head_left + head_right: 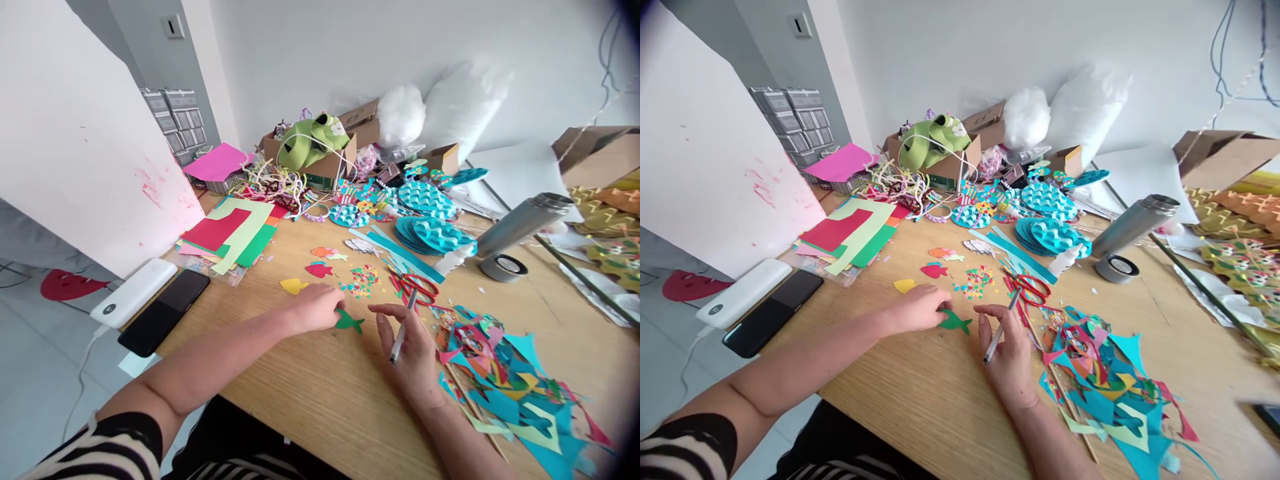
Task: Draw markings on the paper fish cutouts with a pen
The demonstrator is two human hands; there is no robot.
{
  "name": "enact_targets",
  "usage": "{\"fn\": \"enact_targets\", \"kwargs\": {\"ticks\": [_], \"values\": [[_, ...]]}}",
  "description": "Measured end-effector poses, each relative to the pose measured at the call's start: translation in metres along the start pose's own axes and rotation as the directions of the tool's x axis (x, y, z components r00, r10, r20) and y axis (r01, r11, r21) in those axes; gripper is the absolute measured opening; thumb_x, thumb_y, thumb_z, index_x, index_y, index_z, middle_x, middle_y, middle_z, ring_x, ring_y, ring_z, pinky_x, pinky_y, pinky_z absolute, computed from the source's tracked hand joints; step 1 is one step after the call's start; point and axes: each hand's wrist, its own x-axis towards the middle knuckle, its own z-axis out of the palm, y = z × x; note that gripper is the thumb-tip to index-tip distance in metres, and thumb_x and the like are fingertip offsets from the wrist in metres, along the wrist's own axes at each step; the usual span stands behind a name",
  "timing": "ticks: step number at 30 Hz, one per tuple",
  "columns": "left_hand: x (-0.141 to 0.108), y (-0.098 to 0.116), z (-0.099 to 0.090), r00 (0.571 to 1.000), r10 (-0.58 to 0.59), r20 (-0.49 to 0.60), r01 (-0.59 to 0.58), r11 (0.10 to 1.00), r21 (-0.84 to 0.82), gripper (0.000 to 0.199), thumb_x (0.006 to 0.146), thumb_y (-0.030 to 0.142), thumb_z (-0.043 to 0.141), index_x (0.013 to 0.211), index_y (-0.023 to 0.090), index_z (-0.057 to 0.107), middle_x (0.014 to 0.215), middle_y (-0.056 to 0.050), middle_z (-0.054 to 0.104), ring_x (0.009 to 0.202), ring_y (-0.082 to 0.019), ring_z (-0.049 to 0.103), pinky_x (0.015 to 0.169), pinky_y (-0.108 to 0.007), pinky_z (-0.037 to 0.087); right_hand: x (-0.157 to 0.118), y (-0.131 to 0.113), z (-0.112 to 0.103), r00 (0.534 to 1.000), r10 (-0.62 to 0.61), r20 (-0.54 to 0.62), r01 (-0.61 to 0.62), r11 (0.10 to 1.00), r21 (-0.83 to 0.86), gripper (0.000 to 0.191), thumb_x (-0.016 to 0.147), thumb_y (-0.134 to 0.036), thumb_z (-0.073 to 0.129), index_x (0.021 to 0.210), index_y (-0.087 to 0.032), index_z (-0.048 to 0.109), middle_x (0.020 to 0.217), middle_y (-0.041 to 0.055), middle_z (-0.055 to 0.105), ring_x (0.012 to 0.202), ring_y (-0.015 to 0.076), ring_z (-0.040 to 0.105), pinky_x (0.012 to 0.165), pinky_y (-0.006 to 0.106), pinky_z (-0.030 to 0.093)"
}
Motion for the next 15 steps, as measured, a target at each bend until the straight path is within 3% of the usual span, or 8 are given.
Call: {"fn": "enact_targets", "kwargs": {"ticks": [6,11,15], "values": [[-0.018,0.0,0.003,0.982,0.09,-0.166,-0.055,0.978,0.202,0.015,0.089,0.012,0.051,0.097,0.015,0.064,0.107,-0.011,0.06,0.109,-0.025,0.055,0.094,-0.036,0.044,0.002,-0.004,0.0,0.986,-0.104,0.133,0.098,0.994,0.047,0.014,0.092,-0.018,0.052,0.096,-0.022,0.064,0.089,0.0065,0.068,0.082,0.0207,0.065,0.071,0.033,0.054],[-0.034,0.001,0.012,0.963,0.247,-0.11,-0.207,0.935,0.288,0.012,0.084,0.009,0.054,0.084,0.016,0.065,0.095,-0.008,0.061,0.099,-0.024,0.055,0.087,-0.035,0.046,0.001,-0.004,0.003,0.944,-0.208,0.258,0.204,0.978,0.041,0.018,0.09,-0.012,0.049,0.092,-0.022,0.064,0.083,0.0059,0.066,0.079,0.0201,0.064,0.067,0.032,0.054],[-0.029,-0.004,0.012,0.951,0.283,-0.121,-0.236,0.923,0.303,0.011,0.086,0.012,0.057,0.084,0.017,0.066,0.091,-0.006,0.064,0.093,-0.021,0.057,0.085,-0.032,0.046,0.001,-0.003,0.003,0.953,-0.185,0.238,0.182,0.983,0.035,0.017,0.091,-0.013,0.049,0.091,-0.022,0.064,0.085,0.0068,0.066,0.081,0.0205,0.065,0.069,0.032,0.054]]}}
